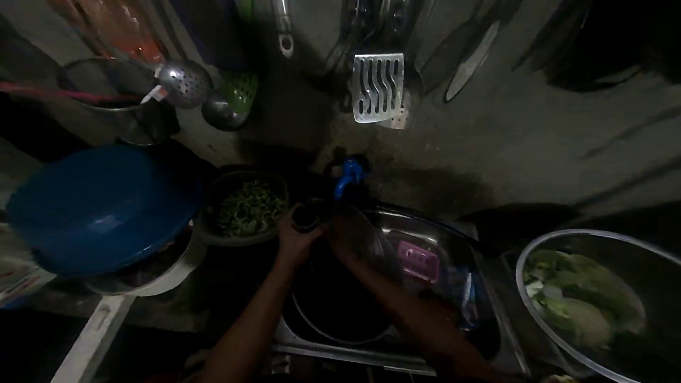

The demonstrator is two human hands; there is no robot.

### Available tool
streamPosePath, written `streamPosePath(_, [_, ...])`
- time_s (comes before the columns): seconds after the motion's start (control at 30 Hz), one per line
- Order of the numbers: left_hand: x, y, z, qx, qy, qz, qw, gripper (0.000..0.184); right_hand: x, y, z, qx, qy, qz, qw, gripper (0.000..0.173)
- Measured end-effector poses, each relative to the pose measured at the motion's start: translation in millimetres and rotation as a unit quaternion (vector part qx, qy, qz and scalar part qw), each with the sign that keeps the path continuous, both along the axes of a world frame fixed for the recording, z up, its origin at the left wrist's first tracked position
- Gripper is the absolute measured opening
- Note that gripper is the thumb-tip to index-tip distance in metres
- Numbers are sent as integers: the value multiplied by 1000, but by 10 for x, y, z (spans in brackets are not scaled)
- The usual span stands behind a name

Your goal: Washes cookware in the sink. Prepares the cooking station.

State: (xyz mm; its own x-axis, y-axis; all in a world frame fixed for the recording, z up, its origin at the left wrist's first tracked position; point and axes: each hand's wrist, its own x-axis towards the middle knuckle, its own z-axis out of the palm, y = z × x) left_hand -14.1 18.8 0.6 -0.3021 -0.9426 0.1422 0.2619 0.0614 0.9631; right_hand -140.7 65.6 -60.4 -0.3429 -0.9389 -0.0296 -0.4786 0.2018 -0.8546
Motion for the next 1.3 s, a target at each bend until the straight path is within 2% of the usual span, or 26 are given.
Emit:
streamPosePath(0.1, [5, -82, -11, 2, -31, 20, 999, 48, 304, 272, 211, 34, -96, 69, 992, 45])
streamPosePath(0.17, [22, -130, -9, -23, -44, 28, 998, 44, 256, 587, 253, 85, -79, 156, 981, 33])
streamPosePath(0.23, [73, -130, 37, -54, -58, 20, 997, 43, -7, 855, 64, 132, -8, 236, 963, 31])
streamPosePath(0.3, [82, -94, 68, -76, -54, 11, 996, 42, -374, 891, -252, 166, 121, 208, 956, 37])
streamPosePath(0.37, [51, -59, 35, -86, -24, 4, 996, 40, -568, 645, -337, 185, 185, 124, 957, 46])
streamPosePath(0.43, [0, -75, 10, -73, 2, 8, 997, 39, -549, 339, -278, 132, 157, 49, 977, 51])
streamPosePath(0.5, [-18, -105, 35, -60, -8, 10, 998, 41, -421, 141, -275, 34, 98, 32, 994, 58])
streamPosePath(0.53, [-4, -133, 61, -54, -16, 13, 998, 43, -383, 86, -197, 16, 74, 49, 996, 59])
streamPosePath(0.57, [25, -165, 69, -39, -19, 17, 999, 45, -405, 69, -36, 38, 56, 68, 995, 54])
streamPosePath(0.63, [89, -254, -29, -5, 19, 28, 999, 43, -571, 107, 325, 47, 45, 28, 997, 43])
streamPosePath(0.7, [139, -329, -103, 27, 74, 35, 996, 37, -766, 124, 751, -22, 141, -11, 990, 35])
streamPosePath(0.77, [164, -346, -167, 42, 107, 40, 993, 30, -1008, 24, 1107, -157, 301, 53, 939, 41])
streamPosePath(0.83, [162, -332, -190, 49, 118, 43, 991, 28, -1178, -178, 1476, -177, 413, 182, 875, 50])
streamPosePath(0.87, [164, -321, -189, 51, 116, 45, 991, 29, -1191, -283, 1620, -170, 459, 236, 840, 46])
streamPosePath(0.93, [163, -320, -187, 53, 116, 47, 991, 29, -1107, -474, 1839, -119, 530, 303, 783, 29])
streamPosePath(0.97, [162, -321, -190, 53, 117, 45, 991, 29, -1007, -559, 1946, -53, 559, 315, 765, 20])
streamPosePath(1.03, [168, -307, -195, 57, 114, 39, 991, 32, -750, -704, 2120, 76, 591, 312, 740, 22])
streamPosePath(1.1, [147, -291, -190, 59, 115, 40, 991, 33, -579, -762, 2222, 136, 581, 284, 751, 32])
streamPosePath(1.17, [129, -293, -197, 54, 119, 43, 990, 32, -674, -719, 2115, 82, 527, 253, 807, 34])
streamPosePath(1.23, [131, -285, -212, 48, 115, 43, 991, 35, -872, -437, 1719, -26, 395, 171, 902, 34])
streamPosePath(1.3, [106, -268, -204, 40, 107, 48, 992, 36, -936, -38, 1055, -40, 271, 80, 959, 36])
